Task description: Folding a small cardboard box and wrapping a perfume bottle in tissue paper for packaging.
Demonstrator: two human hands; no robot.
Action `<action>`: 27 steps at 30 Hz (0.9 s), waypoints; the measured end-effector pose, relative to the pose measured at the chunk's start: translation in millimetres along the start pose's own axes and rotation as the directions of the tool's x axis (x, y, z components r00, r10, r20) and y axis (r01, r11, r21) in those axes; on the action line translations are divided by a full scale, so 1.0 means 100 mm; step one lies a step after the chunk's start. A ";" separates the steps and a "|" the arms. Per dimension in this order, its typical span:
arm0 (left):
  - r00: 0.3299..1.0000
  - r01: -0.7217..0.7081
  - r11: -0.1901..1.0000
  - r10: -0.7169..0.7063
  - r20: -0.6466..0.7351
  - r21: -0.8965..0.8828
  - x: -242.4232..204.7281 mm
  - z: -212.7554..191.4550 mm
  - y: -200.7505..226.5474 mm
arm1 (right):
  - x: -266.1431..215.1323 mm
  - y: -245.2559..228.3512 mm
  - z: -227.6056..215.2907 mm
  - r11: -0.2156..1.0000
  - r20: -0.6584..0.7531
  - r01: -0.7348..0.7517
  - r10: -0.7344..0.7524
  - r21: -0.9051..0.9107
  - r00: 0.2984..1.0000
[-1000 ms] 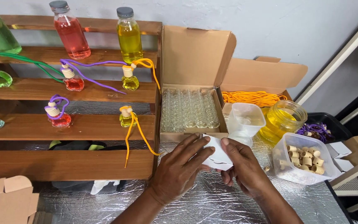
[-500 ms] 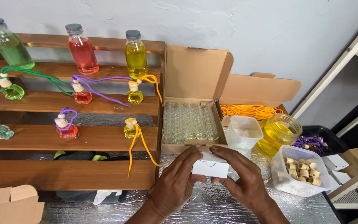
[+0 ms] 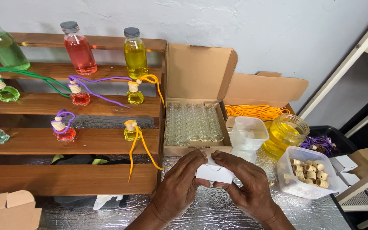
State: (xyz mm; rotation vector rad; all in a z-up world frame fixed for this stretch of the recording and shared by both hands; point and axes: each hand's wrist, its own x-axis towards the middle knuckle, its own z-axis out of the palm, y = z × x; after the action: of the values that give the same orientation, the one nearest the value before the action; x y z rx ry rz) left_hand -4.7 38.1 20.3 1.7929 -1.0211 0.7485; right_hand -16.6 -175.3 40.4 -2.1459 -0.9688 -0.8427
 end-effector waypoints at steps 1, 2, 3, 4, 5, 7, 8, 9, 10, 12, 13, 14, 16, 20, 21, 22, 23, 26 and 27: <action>1.000 -0.003 1.000 0.003 -0.001 0.002 0.01 -0.01 0.00 | 0.01 -0.01 -0.01 1.000 -0.002 0.002 -0.002 0.000 1.000; 1.000 -0.028 0.999 0.028 -0.014 0.018 0.01 -0.02 0.00 | 0.03 -0.02 -0.01 0.999 -0.003 -0.014 0.014 0.035 1.000; 0.999 -0.048 0.998 0.048 -0.024 0.032 0.00 -0.02 0.00 | 0.02 -0.04 0.00 0.997 0.000 -0.036 0.036 0.073 0.999; 0.999 -0.045 0.998 0.046 -0.022 0.032 0.01 -0.04 0.01 | 0.02 -0.05 0.00 0.996 0.000 -0.038 0.039 0.075 0.999; 0.999 -0.041 0.999 0.041 -0.014 0.011 0.02 -0.05 0.02 | 0.02 -0.05 -0.01 0.999 -0.019 -0.005 0.006 0.035 1.000; 0.999 -0.037 0.999 0.037 -0.007 -0.010 0.05 -0.05 0.05 | 0.03 -0.07 -0.01 1.000 -0.037 0.029 -0.029 -0.007 0.999; 0.998 0.069 0.985 -0.069 0.004 -0.160 0.06 -0.05 0.07 | 0.03 -0.07 -0.02 0.997 -0.055 0.044 -0.048 -0.059 0.997; 0.984 0.174 0.937 -0.174 0.030 -0.304 0.08 -0.05 0.09 | 0.04 -0.08 -0.01 0.992 -0.072 0.060 -0.068 -0.109 0.995; 0.984 0.174 0.937 -0.174 0.028 -0.302 0.07 -0.04 0.10 | 0.06 -0.09 -0.01 0.992 -0.072 0.062 -0.070 -0.108 0.995; 0.906 0.351 0.827 -0.418 -0.063 -0.440 0.07 0.00 0.12 | 0.08 -0.11 0.00 0.989 -0.134 0.100 -0.115 -0.112 0.984; 0.906 0.350 0.827 -0.418 -0.065 -0.439 0.07 0.04 0.06 | 0.08 -0.11 0.00 0.988 -0.133 0.102 -0.117 -0.112 0.984; 0.836 0.427 0.691 -0.548 -0.037 -0.583 0.06 0.08 0.00 | 0.08 -0.10 0.00 0.988 -0.140 0.107 -0.123 -0.115 0.982; 0.744 0.481 0.520 -0.668 0.015 -0.706 0.02 0.14 -0.09 | 0.06 -0.10 0.01 0.988 -0.143 0.107 -0.122 -0.112 0.982; 0.570 0.521 -0.029 -0.732 0.373 -0.853 0.00 0.19 -0.11 | 0.01 -0.06 0.04 0.992 -0.042 0.120 -0.122 -0.039 0.992; 0.569 0.482 -0.128 -0.707 0.421 -0.867 0.01 0.20 -0.08 | 0.00 -0.05 0.05 0.991 -0.013 0.129 -0.129 -0.031 0.992; 0.570 0.481 -0.126 -0.707 0.419 -0.867 0.02 0.19 -0.09 | 0.03 -0.04 0.05 0.991 -0.013 0.130 -0.131 -0.031 0.991; 0.584 0.472 -0.128 -0.696 0.418 -0.872 0.02 0.18 -0.09 | 0.04 -0.04 0.05 0.992 0.020 0.123 -0.123 -0.001 0.992; 0.566 0.433 -0.136 -0.728 0.386 -0.891 -0.02 0.23 -0.13 | 0.08 -0.04 0.03 0.994 0.129 0.056 -0.068 0.091 0.989; 0.531 0.406 -0.145 -0.766 0.362 -0.902 -0.04 0.27 -0.15 | 0.09 -0.04 0.01 0.989 0.205 -0.012 -0.018 0.144 0.979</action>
State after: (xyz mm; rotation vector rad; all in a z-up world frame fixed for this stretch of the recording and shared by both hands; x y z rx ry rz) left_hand 8.5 18.9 -0.2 0.6850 -0.0878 -0.3204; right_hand -14.9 -168.5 47.3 -2.1354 -1.1015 -0.5400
